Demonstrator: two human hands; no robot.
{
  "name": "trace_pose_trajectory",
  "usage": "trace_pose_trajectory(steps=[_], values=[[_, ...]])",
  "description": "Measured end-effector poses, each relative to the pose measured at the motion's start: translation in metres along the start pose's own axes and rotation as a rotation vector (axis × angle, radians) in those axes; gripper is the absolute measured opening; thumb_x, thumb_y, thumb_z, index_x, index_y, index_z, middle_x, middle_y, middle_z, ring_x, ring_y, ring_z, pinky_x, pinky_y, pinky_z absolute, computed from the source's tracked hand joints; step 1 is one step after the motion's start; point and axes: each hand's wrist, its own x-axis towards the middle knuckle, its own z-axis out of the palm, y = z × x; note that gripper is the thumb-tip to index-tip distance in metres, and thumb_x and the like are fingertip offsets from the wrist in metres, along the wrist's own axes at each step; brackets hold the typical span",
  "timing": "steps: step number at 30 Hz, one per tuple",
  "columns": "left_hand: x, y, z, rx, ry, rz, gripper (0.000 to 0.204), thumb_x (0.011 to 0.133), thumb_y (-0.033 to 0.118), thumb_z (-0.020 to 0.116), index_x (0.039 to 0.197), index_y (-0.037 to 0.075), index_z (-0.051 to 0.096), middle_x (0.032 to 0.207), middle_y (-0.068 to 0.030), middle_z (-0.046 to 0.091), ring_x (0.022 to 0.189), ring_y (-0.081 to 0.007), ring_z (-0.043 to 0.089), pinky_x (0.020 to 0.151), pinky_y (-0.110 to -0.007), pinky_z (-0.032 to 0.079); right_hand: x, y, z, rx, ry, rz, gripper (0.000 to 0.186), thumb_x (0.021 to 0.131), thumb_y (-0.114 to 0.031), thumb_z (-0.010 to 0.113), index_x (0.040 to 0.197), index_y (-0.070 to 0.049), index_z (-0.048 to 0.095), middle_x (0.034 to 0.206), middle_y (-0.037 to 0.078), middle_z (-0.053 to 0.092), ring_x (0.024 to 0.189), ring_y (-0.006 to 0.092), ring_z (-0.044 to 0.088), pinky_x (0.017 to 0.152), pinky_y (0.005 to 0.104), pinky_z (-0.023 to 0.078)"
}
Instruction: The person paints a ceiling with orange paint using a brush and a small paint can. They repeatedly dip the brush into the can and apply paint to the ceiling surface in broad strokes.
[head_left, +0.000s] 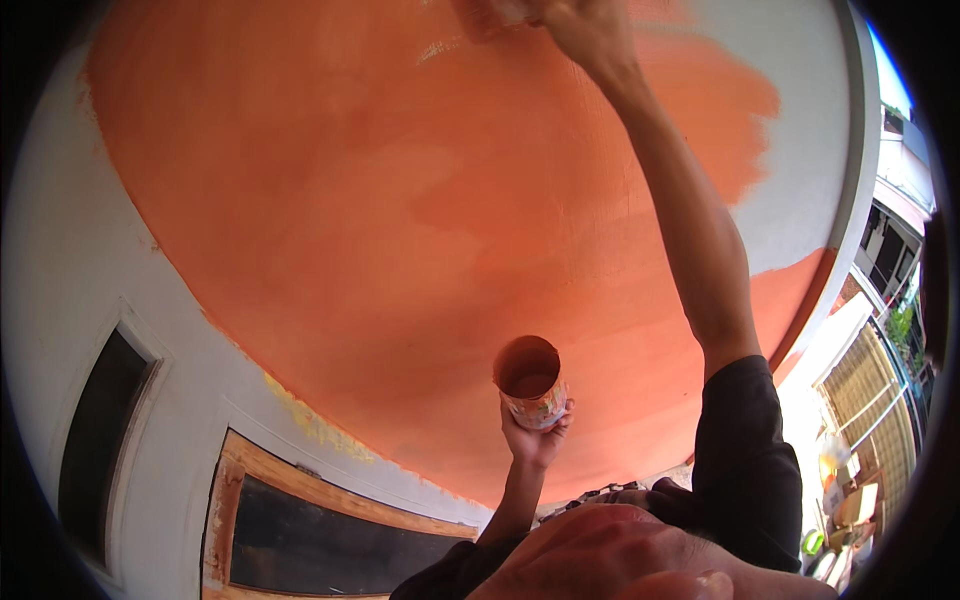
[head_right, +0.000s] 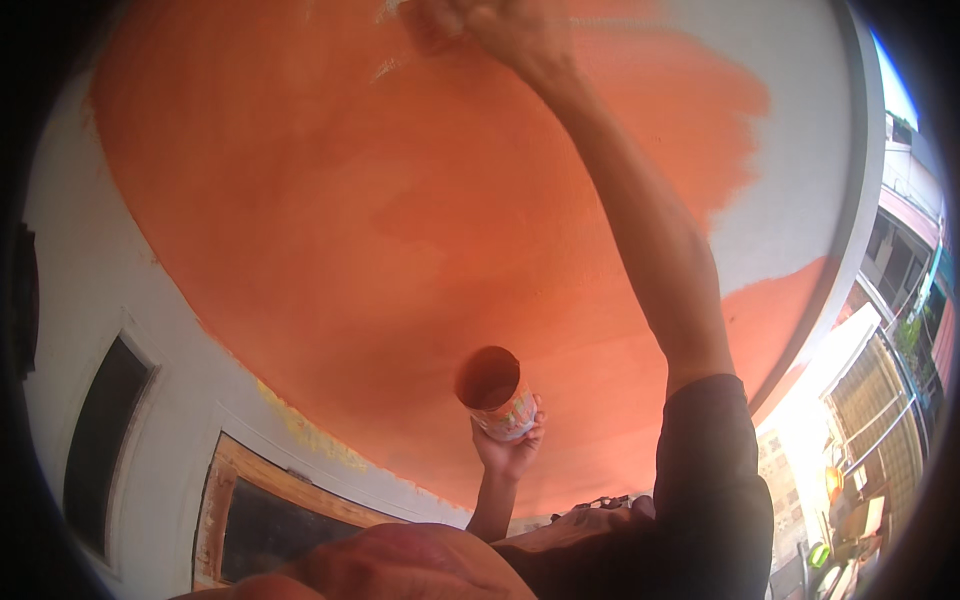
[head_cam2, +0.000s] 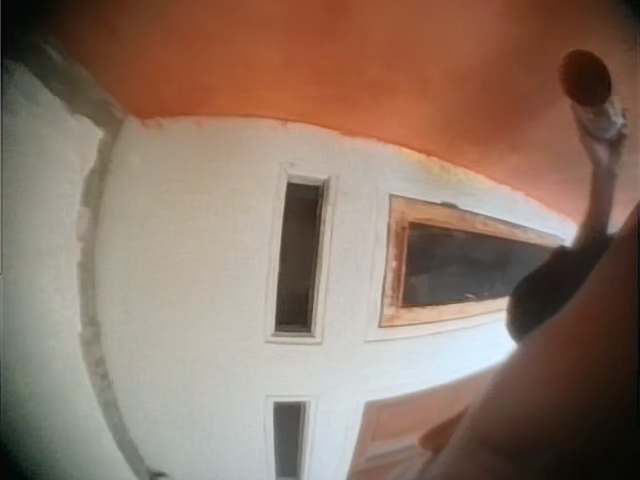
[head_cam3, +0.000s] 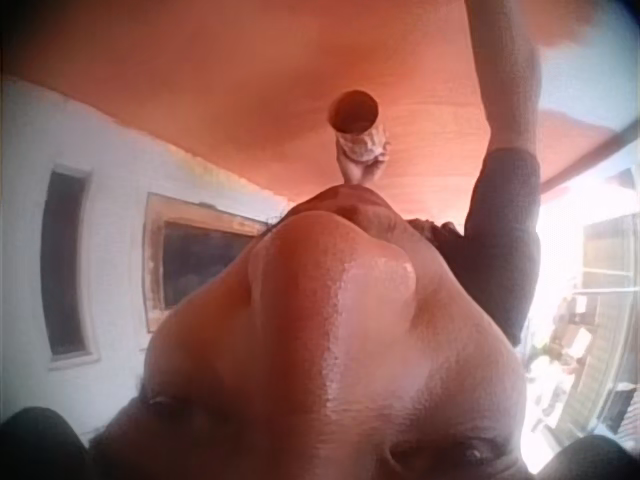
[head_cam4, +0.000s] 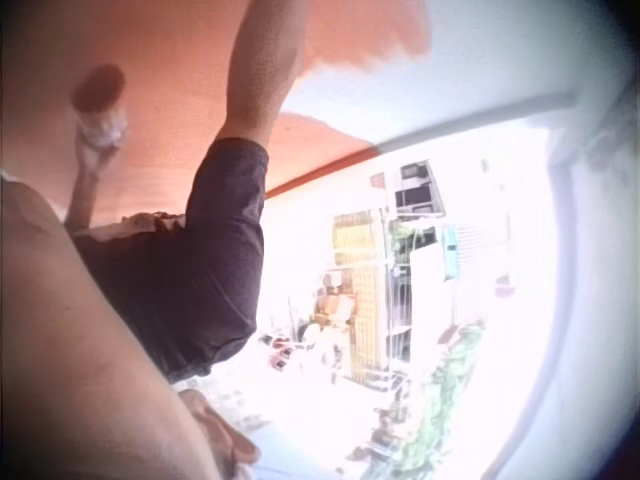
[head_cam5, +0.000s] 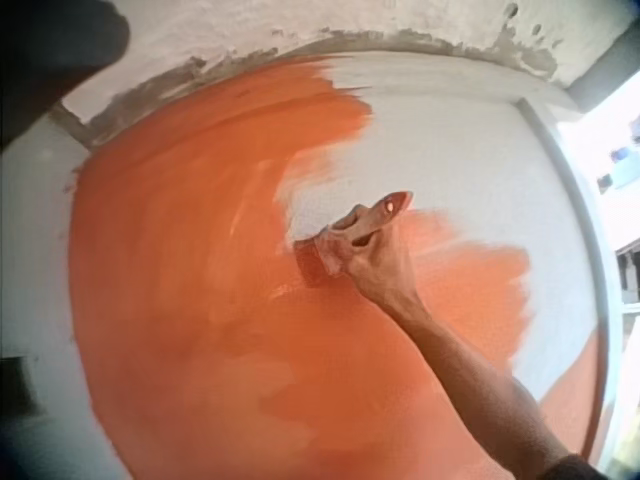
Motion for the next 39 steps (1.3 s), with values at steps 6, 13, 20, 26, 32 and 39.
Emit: trace_pose_trajectory(steps=[6,13,20,26,32,39], values=[[-0.012,0.006,-0.013,0.0,0.015,0.037,0.074,0.097,0.063,0.048,0.139,0.003,0.049,0.123,-0.0206,0.055,0.102,-0.0317,0.055,0.074,-0.035,0.053,-0.011,0.006,-0.2,-0.974,0.446,0.356,0.052,0.086,-0.053,0.07,0.109,-0.007,0.077,0.08,0.008,0.075,0.077,0.0178,0.073,0.075,0.0381,0.057],[-0.003,0.002,-0.013,-0.003,-0.013,0.036,0.073,0.098,0.061,0.049,0.139,0.001,0.048,0.123,-0.0208,0.055,0.103,-0.032,0.056,0.074,-0.035,0.054,-0.045,-0.034,0.053,-0.866,-0.112,-0.452,0.012,0.082,-0.009,0.067,0.093,-0.011,0.066,0.075,0.014,0.069,0.065,0.0341,0.069,0.051,0.0442,0.053],[0.015,-0.02,-0.009,-0.008,0.019,0.001,0.073,0.1,0.064,0.046,0.141,0.004,0.049,0.123,-0.0198,0.057,0.103,-0.0338,0.058,0.074,-0.036,0.054,-0.056,-0.073,0.143,-0.348,-0.447,-0.143,0.011,0.09,-0.007,0.061,0.08,-0.005,0.066,0.061,0.013,0.064,0.054,0.0278,0.063,0.049,0.0415,0.045],[0.012,-0.017,-0.011,0.032,0.0,-0.026,0.071,0.099,0.061,0.047,0.142,0.005,0.048,0.127,-0.0216,0.053,0.103,-0.0334,0.056,0.074,-0.036,0.054,-0.017,0.005,-0.101,-0.138,0.303,0.172,0.02,0.09,-0.015,0.072,0.1,0.003,0.073,0.067,0.002,0.064,0.066,0.0098,0.064,0.063,0.0279,0.055],[0.01,-0.012,-0.014,0.041,0.032,-0.035,0.07,0.099,0.061,0.046,0.142,0.006,0.048,0.127,-0.021,0.053,0.103,-0.0331,0.056,0.075,-0.036,0.054,-0.013,-0.011,-0.156,-0.976,0.319,0.267,0.047,0.085,-0.046,0.075,0.11,-0.006,0.075,0.08,0.009,0.076,0.076,0.0204,0.074,0.076,0.0302,0.056],[0.023,-0.018,-0.003,0.022,0.019,-0.024,0.072,0.1,0.063,0.046,0.143,0.006,0.048,0.124,-0.0192,0.056,0.103,-0.0325,0.056,0.074,-0.036,0.053,-0.066,-0.063,0.132,-0.661,-0.353,-0.515,0.017,0.079,-0.007,0.068,0.095,-0.008,0.062,0.083,0.018,0.069,0.065,0.031,0.069,0.043,0.0385,0.051]])
